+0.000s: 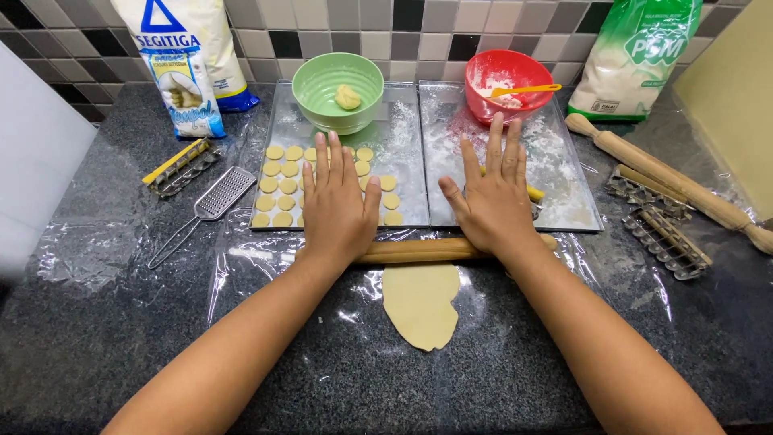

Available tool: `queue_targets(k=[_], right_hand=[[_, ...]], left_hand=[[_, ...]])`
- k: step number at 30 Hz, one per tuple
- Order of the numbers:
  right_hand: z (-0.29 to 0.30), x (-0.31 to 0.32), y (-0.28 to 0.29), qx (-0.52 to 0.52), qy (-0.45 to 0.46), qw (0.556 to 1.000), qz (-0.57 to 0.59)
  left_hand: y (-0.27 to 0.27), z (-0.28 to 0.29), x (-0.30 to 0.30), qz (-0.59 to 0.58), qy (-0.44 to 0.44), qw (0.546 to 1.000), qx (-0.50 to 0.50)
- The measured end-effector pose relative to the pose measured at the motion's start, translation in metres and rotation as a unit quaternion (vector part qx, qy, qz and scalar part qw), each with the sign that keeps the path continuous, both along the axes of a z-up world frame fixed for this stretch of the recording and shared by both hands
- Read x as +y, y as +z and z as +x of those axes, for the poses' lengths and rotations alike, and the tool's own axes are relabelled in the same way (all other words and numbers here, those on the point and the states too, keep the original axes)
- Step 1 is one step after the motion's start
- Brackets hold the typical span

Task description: Rolling out a small piece of dough repeatedly using a rolling pin on a kitchen counter.

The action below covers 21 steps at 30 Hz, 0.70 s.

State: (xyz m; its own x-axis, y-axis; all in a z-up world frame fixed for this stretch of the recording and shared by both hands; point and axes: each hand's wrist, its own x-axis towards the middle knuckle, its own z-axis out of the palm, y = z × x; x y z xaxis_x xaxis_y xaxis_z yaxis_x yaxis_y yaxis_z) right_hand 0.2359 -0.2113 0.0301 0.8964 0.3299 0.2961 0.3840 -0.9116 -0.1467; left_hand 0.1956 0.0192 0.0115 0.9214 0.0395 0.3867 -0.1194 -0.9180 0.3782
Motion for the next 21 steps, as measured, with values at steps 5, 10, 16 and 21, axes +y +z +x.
queue_targets(k=[5, 10, 16, 21], right_hand=[[0.001, -0.001, -0.006, -0.003, 0.015, 0.999, 0.029], [-0.028, -0.007, -0.003, -0.009, 0.053, 0.999, 0.002], [-0.07, -0.031, -0.021, 0.008, 0.075, 0.996, -0.045], [-0.102, -0.05, -0.027, -0.018, 0.148, 0.987, -0.054]], left_hand=[[-0.001, -0.004, 0.0, -0.007, 0.004, 1.0, 0.026], [0.015, -0.043, -0.009, -0.014, -0.017, 0.994, 0.109], [0.021, -0.095, -0.019, 0.006, -0.069, 0.985, 0.157], [-0.001, -0.131, -0.021, 0.054, -0.084, 0.992, 0.072]])
